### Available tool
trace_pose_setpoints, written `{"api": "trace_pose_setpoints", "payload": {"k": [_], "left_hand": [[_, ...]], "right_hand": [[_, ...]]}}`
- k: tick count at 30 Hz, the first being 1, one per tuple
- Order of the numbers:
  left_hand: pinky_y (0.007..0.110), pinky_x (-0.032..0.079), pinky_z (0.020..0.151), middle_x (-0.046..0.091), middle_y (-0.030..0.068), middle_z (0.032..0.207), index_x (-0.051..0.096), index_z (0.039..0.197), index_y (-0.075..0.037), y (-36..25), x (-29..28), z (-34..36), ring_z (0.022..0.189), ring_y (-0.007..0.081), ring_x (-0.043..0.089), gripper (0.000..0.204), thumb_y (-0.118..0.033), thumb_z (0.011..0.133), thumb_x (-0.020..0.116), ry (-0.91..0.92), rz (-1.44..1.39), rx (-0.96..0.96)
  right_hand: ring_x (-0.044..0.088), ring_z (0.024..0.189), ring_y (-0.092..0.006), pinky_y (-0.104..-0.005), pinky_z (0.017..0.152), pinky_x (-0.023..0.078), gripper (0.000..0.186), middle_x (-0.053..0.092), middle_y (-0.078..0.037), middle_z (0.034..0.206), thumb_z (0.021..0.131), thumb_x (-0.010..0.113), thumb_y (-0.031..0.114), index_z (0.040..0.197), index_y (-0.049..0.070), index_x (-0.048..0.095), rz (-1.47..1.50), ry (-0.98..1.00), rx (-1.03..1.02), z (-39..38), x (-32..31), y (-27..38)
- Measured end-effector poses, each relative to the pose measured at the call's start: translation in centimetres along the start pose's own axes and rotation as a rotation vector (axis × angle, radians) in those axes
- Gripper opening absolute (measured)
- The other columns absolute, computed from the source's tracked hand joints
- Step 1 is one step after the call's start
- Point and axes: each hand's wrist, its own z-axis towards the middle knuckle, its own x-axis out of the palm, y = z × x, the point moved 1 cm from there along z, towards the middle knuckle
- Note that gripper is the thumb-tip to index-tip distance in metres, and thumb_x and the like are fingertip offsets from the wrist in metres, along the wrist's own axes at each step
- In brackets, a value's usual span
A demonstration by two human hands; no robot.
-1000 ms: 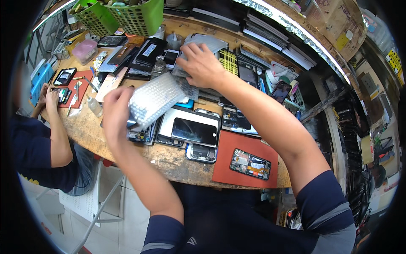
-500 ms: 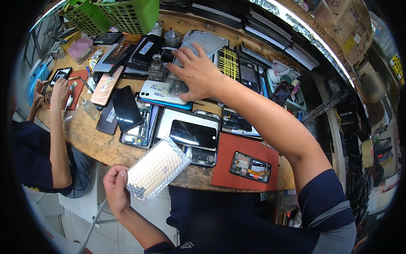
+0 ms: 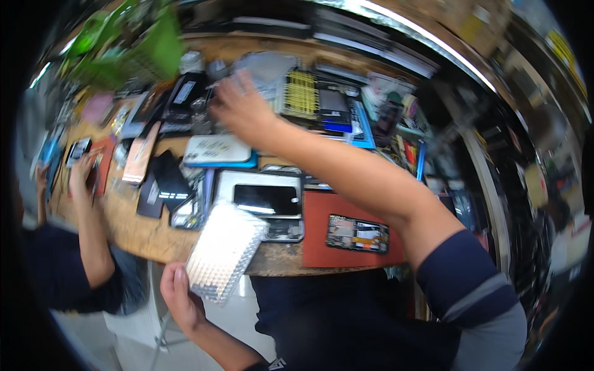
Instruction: The person disassembles a smartphone, removes the battery, and handles the internal components. They then place a new screen assembly onto the phone chassis and connect the ribbon cables. The person works at a cluttered bench with multiple phones and tools visible.
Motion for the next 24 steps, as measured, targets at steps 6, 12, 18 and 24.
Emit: {"api": "trace_pose_setpoints", "payload": {"k": [6, 12, 18, 24], "left_hand": [[0.033, 0.051, 0.1, 0.069, 0.0096, 0.123, 0.053, 0.131, 0.0, 1.1, 3.5, -0.5, 0.11, 0.0168, 0.066, 0.035, -0.021, 0.108, 0.069, 0.203, -0.136, 0.046], [0.034, 0.05, 0.102, 0.068, 0.0098, 0.125, 0.053, 0.14, 0.0, 3.4, 11.1, -1.6, 0.114, 0.0177, 0.064, 0.049, -0.01, 0.097, 0.075, 0.547, 0.146, -0.01], [0.038, 0.051, 0.101, 0.069, 0.0125, 0.121, 0.061, 0.13, 0.004, 3.2, 19.8, 1.1, 0.112, 0.0215, 0.065, 0.042, -0.029, 0.104, 0.065, 0.458, -0.068, 0.304], [0.047, 0.046, 0.113, 0.064, 0.0235, 0.141, 0.066, 0.142, -0.007, -3.1, 28.7, 20.8, 0.133, 0.0408, 0.06, 0.041, -0.017, 0.102, 0.068, 0.384, 1.032, 1.245]], "right_hand": [[0.06, 0.104, -0.0322, -0.0444, 0.09, 0.046, 0.038, 0.062, -0.015, 0.109, 0.087, 0.081, 0.03, 0.109, 0.003, 0.066, 0.531, -0.377, 0.225, -9.9, -9.4, 2.1], [0.069, 0.083, -0.0155, -0.0344, 0.075, 0.058, 0.037, 0.07, -0.009, 0.101, 0.112, 0.059, 0.029, 0.133, -0.002, 0.06, 2.058, 0.195, 0.545, -23.2, -14.0, 9.2], [0.069, 0.089, -0.0132, -0.0297, 0.076, 0.059, 0.031, 0.07, -0.008, 0.109, 0.113, 0.057, 0.021, 0.135, -0.001, 0.059, 2.409, 0.173, 0.788, -32.9, -16.3, 11.1], [0.068, 0.095, -0.0132, -0.0299, 0.078, 0.059, 0.029, 0.07, -0.008, 0.111, 0.112, 0.059, 0.02, 0.132, -0.002, 0.061, 2.212, 0.047, 0.988, -38.1, -18.2, 10.4]]}}
